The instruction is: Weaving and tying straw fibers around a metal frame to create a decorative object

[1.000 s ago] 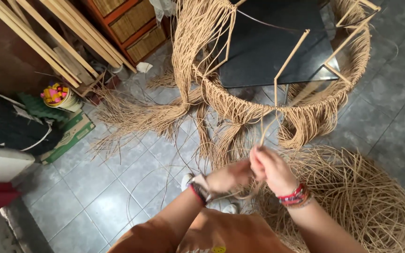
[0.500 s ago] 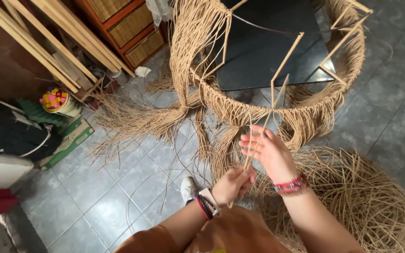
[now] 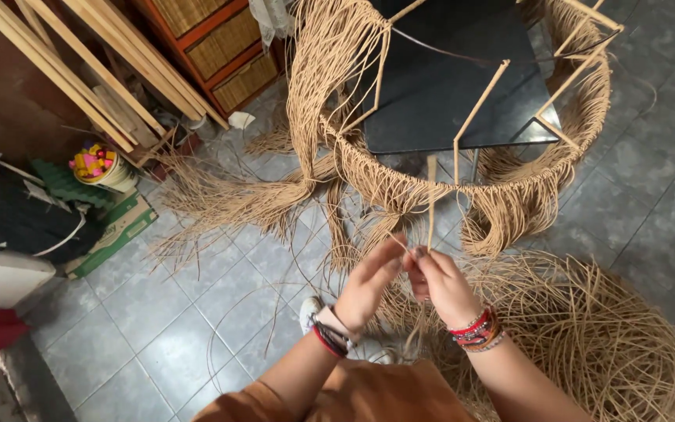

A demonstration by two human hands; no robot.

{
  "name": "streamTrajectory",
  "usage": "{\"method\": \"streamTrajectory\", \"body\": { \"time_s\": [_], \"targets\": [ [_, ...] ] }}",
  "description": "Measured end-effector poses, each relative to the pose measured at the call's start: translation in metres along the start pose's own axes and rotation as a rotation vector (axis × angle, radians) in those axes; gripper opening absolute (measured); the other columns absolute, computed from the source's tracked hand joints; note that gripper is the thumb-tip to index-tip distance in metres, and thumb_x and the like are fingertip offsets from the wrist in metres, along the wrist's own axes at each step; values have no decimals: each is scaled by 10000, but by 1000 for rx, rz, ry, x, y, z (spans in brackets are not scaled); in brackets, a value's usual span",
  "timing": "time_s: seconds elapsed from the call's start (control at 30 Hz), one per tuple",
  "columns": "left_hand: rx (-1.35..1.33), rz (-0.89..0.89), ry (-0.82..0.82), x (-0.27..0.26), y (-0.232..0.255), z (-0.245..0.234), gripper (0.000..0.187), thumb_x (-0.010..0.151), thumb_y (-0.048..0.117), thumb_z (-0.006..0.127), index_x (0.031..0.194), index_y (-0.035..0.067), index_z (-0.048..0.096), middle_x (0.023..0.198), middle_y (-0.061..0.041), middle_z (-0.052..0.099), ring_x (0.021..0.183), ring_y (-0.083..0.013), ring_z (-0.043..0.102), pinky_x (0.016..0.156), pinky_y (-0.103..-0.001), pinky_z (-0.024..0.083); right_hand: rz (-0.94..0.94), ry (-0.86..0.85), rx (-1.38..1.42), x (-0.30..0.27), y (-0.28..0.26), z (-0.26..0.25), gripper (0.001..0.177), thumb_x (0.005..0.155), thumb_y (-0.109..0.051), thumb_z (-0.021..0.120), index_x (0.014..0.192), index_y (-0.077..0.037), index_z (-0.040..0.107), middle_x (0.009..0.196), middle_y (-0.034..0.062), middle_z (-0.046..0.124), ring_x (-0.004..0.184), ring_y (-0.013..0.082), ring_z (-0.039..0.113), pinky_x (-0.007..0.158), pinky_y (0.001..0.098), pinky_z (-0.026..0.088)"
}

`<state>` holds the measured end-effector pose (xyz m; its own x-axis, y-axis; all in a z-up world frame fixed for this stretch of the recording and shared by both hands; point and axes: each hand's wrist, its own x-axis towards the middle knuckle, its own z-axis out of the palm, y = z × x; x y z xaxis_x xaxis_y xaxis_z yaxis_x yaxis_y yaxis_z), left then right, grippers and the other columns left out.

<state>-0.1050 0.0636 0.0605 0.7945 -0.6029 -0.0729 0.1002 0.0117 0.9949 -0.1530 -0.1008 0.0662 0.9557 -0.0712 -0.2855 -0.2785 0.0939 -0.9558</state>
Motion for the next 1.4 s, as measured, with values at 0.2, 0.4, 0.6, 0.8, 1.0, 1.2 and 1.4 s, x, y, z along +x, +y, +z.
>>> {"method": "streamTrajectory", "body": {
  "time_s": [0.2, 0.4, 0.6, 0.8, 1.0, 1.2, 1.4],
  "targets": [
    [-19, 85, 144, 6, 49, 4, 301, 1100, 234, 501, 1161, 107, 767, 738, -63, 722, 559, -100, 551, 577, -241, 508, -132, -141, -210, -15, -8, 8, 409, 1090, -169, 373, 805, -36, 634, 491, -21, 479, 347, 88, 456, 385, 212, 409],
    [68, 295, 136, 8, 65, -3, 367, 1099, 287, 407, 1285, 83, 649, 1145, -57, 769, 1171, -157, 688, 1107, -315, 461, 48, -480, -389, -25, -5, -13, 327, 1057, -164, 381, 1008, -57, 686, 642, 38, 607, 563, 166, 660, 606, 270, 554],
    [44, 268, 18, 12, 64, 4, 395, 1093, 300, 421, 1333, 58, 622, 1172, -61, 753, 1228, -215, 682, 1107, -375, 511, 333, -554, -785, -24, -25, -9, 349, 1024, -241, 361, 1044, -180, 704, 720, -16, 702, 710, 126, 679, 808, 270, 519],
    [61, 290, -18, 12, 63, 2, 327, 1112, 284, 427, 1041, 135, 709, 996, 16, 771, 943, -132, 730, 966, -313, 550, 378, -604, -798, -23, -18, -14, 393, 1033, -264, 342, 995, -184, 724, 641, -5, 667, 628, 118, 652, 743, 272, 524],
    [-328, 227, 171, 26, 54, -10, 325, 1098, 328, 426, 930, 128, 619, 910, -52, 755, 924, -187, 761, 860, -321, 585, -72, -452, -416, -19, 35, -50, 245, 1037, -225, 478, 1081, -96, 682, 731, -22, 589, 500, 64, 460, 416, 198, 436],
    [523, 512, 513, 22, 72, -30, 595, 1032, 244, 572, 1516, -5, 330, 1555, -246, 438, 1466, -371, 432, 1246, -494, 346, 32, -175, -529, -23, -8, -62, 297, 1031, -97, 447, 875, -57, 697, 631, -1, 504, 509, 110, 361, 468, 256, 284],
    [1396, 593, -215, -4, 67, 12, 916, 872, 444, 784, 1597, 114, 332, 1631, -122, 392, 1462, -314, 433, 1266, -539, 213, 29, -295, -1085, -25, -40, -47, 301, 979, -251, 535, 909, -73, 768, 842, 202, 770, 976, 389, 735, 827, 447, 587]
  ]
}}
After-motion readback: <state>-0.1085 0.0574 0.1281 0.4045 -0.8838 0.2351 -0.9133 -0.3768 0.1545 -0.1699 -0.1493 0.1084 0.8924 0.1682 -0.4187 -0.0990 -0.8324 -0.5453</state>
